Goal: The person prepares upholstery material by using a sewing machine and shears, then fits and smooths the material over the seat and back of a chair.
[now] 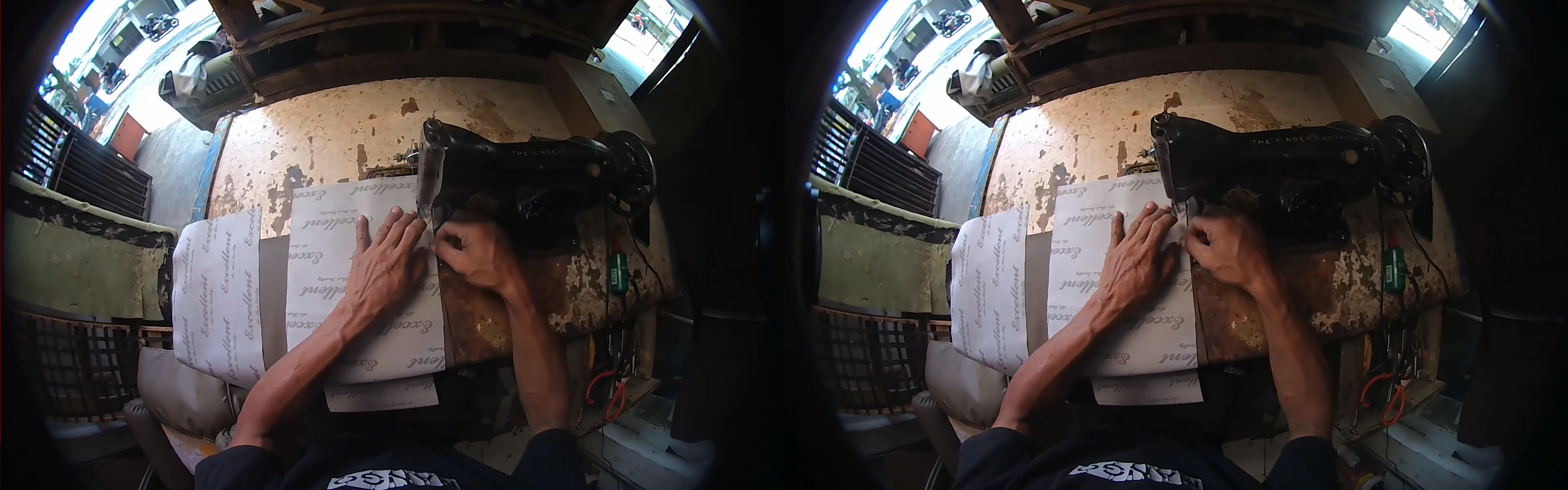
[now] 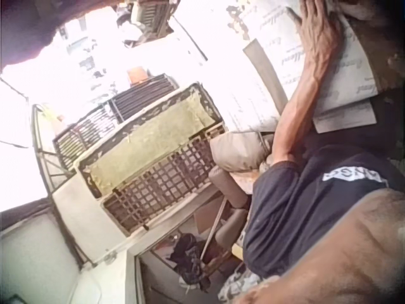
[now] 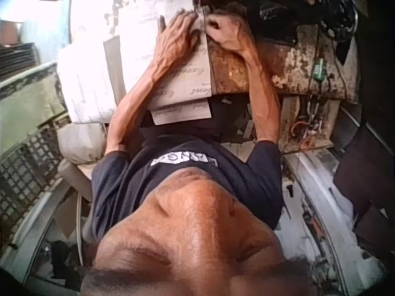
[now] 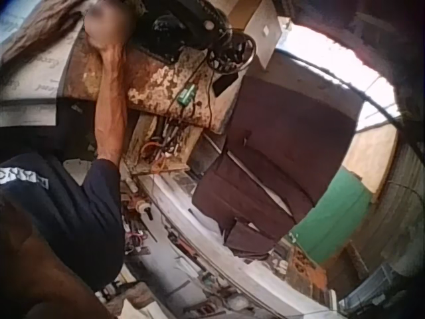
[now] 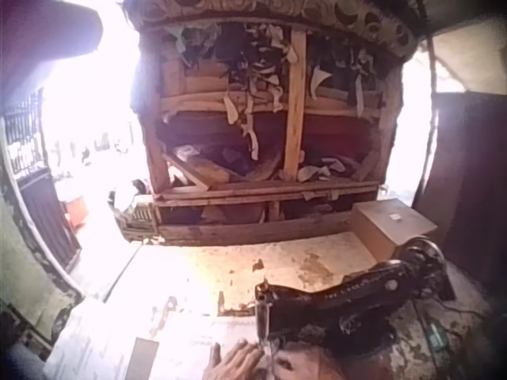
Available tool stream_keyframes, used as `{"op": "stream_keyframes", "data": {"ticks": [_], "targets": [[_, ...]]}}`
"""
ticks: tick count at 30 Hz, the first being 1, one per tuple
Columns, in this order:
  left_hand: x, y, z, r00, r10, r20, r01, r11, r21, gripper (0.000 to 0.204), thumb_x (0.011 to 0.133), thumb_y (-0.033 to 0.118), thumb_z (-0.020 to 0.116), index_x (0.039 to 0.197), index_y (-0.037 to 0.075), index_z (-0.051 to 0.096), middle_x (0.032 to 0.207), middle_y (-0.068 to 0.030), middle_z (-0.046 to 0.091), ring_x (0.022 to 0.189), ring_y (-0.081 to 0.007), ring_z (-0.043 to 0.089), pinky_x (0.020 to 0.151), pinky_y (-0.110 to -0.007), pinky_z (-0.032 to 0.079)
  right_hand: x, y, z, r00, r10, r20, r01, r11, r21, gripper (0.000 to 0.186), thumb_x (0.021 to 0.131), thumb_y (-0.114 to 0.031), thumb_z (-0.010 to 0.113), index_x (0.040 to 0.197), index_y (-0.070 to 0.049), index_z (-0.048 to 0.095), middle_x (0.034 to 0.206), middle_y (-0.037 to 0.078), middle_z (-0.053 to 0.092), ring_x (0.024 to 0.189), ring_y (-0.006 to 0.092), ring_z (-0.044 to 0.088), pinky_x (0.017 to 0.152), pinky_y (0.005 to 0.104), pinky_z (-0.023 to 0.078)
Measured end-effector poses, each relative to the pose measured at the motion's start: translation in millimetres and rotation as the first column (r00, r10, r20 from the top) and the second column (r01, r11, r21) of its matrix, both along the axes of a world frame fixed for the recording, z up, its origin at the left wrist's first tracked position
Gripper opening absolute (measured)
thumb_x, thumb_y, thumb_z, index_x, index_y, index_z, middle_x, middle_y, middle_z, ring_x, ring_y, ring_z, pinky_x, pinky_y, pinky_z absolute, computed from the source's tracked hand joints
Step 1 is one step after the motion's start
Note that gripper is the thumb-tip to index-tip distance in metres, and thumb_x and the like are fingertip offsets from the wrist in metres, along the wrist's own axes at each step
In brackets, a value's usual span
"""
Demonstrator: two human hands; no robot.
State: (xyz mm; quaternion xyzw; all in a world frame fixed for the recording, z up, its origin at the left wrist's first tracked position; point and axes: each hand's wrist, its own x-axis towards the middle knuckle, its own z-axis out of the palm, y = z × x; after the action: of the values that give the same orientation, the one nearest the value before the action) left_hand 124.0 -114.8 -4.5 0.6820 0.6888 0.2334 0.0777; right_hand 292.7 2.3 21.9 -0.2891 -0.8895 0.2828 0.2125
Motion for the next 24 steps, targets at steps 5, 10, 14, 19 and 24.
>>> {"op": "stream_keyframes", "data": {"ticks": [5,10,14,19,24], "targets": [[-2.5,0.3,-1.8,0.997,-0.024,-0.072,0.021,0.999,-0.038,0.055,0.092,0.021,0.066,0.145,0.016,0.053,0.153,-0.0122,0.048,0.151,-0.0333,0.035,0.119,-0.07,0.02,14.2,-35.4,12.5,0.992,0.09,0.094,-0.075,0.985,-0.153,0.016,0.087,-0.023,0.077,0.089,-0.007,0.077,0.084,0.011,0.066,0.076,0.0293,0.068,0.069,0.0394,0.053],[3.0,5.9,1.2,0.994,-0.068,-0.081,0.068,0.998,-0.014,0.05,0.093,0.022,0.065,0.142,0.015,0.057,0.152,-0.0151,0.048,0.15,-0.0357,0.036,0.118,-0.073,0.021,5.4,44.9,-23.9,0.986,-0.115,-0.125,0.154,0.913,0.377,0.015,0.091,-0.021,0.074,0.096,-0.007,0.076,0.09,0.015,0.069,0.088,0.0385,0.069,0.078,0.0492,0.053],[-3.2,0.7,2.4,0.994,-0.054,-0.092,0.05,0.998,-0.046,0.051,0.093,0.022,0.065,0.143,0.015,0.057,0.154,-0.015,0.047,0.151,-0.0355,0.035,0.119,-0.072,0.019,-32.7,75.3,-14.9,0.853,-0.155,0.499,0.104,0.986,0.127,0.027,0.086,-0.025,0.074,0.107,-0.007,0.075,0.114,0.017,0.072,0.109,0.0337,0.069,0.094,0.047,0.054],[-0.2,3.9,1.0,0.997,-0.055,-0.057,0.051,0.996,-0.069,0.057,0.09,0.017,0.07,0.145,0.021,0.058,0.156,-0.0115,0.046,0.153,-0.0312,0.032,0.122,-0.067,0.016,-43.3,97.6,-61.4,0.983,0.038,-0.177,0.078,0.793,0.604,0.04,0.077,-0.014,0.068,0.116,-0.005,0.072,0.119,0.018,0.071,0.111,0.0376,0.068,0.1,0.0489,0.053],[-5.4,1.6,0.8,0.997,-0.055,-0.061,0.051,0.996,-0.076,0.057,0.089,0.018,0.07,0.145,0.022,0.059,0.157,-0.0113,0.046,0.153,-0.0311,0.032,0.122,-0.067,0.017,-45.8,88.9,-65.3,0.996,-0.033,-0.086,0.066,0.905,0.419,0.044,0.076,-0.009,0.065,0.12,-0.006,0.07,0.12,0.019,0.071,0.112,0.0393,0.067,0.101,0.0489,0.052]]}}
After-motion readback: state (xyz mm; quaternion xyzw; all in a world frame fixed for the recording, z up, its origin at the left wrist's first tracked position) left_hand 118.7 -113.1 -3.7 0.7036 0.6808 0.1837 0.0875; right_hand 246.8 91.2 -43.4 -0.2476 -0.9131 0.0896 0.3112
